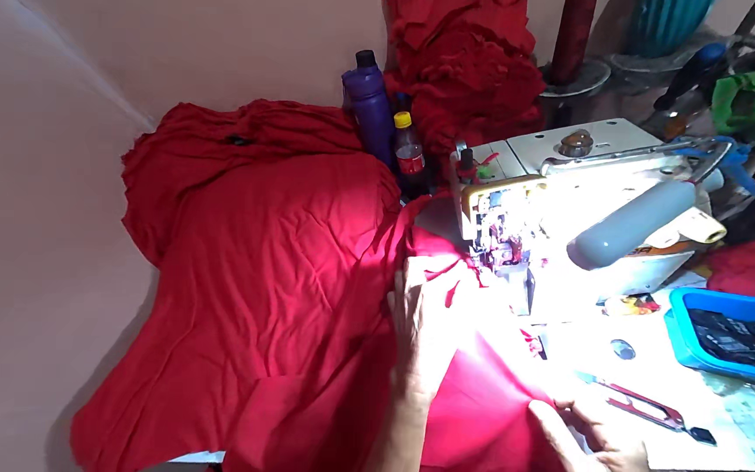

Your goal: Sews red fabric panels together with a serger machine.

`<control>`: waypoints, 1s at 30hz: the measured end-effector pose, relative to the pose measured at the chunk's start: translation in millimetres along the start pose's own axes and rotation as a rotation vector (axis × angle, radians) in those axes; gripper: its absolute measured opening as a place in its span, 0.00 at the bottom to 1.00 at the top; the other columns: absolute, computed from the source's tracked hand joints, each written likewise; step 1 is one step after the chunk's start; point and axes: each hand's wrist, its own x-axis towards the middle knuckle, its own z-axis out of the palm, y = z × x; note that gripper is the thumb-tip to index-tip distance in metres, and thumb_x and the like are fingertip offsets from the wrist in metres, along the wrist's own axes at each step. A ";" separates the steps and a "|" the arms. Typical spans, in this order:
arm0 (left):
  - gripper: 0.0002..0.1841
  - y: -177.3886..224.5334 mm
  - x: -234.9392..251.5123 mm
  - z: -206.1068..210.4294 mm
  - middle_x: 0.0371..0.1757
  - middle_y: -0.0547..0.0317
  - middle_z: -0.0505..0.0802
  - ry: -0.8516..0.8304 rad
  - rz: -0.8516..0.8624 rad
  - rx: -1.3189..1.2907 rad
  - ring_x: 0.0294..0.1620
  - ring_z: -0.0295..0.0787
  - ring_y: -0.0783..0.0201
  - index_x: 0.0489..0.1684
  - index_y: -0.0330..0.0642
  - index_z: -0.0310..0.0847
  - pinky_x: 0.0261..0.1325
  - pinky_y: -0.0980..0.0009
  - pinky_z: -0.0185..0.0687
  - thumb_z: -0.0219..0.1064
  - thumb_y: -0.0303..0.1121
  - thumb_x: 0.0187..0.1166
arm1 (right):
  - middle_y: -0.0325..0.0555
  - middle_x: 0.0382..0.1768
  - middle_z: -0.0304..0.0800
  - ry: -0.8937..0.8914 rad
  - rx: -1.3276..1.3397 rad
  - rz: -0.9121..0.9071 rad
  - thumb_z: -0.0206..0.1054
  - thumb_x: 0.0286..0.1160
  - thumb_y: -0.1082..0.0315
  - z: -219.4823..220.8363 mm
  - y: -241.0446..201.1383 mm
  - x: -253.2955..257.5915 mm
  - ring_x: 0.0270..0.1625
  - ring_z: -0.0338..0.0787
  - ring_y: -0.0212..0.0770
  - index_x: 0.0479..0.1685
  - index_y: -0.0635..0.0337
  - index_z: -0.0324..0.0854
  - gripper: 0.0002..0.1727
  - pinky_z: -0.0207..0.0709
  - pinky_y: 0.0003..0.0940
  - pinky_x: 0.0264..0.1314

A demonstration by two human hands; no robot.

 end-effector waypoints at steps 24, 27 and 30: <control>0.22 -72.2 -207.7 -55.0 0.62 0.38 0.81 0.740 -0.736 -0.555 0.60 0.77 0.64 0.67 0.18 0.68 0.62 0.68 0.75 0.58 0.30 0.83 | 0.22 0.23 0.90 -0.503 0.287 0.388 0.70 0.63 0.69 -42.3 3.8 15.4 0.26 0.88 0.18 0.32 0.45 0.84 0.05 0.83 0.16 0.31; 0.30 -87.6 -232.5 -44.0 0.84 0.41 0.70 0.586 -1.098 -0.872 0.82 0.68 0.54 0.86 0.33 0.57 0.82 0.54 0.66 0.49 0.46 0.93 | 0.26 0.29 0.96 -0.586 0.457 0.460 0.78 0.56 0.66 -60.8 13.4 2.4 0.33 0.93 0.23 0.33 0.42 0.89 0.08 0.89 0.21 0.40; 0.38 -59.1 -247.6 -30.8 0.85 0.48 0.71 0.140 -1.020 -1.025 0.83 0.68 0.66 0.89 0.38 0.52 0.81 0.62 0.69 0.44 0.59 0.90 | 0.24 0.32 0.97 -0.678 0.565 0.416 0.85 0.53 0.54 -70.0 27.1 -8.9 0.35 0.93 0.19 0.34 0.34 0.93 0.09 0.88 0.19 0.41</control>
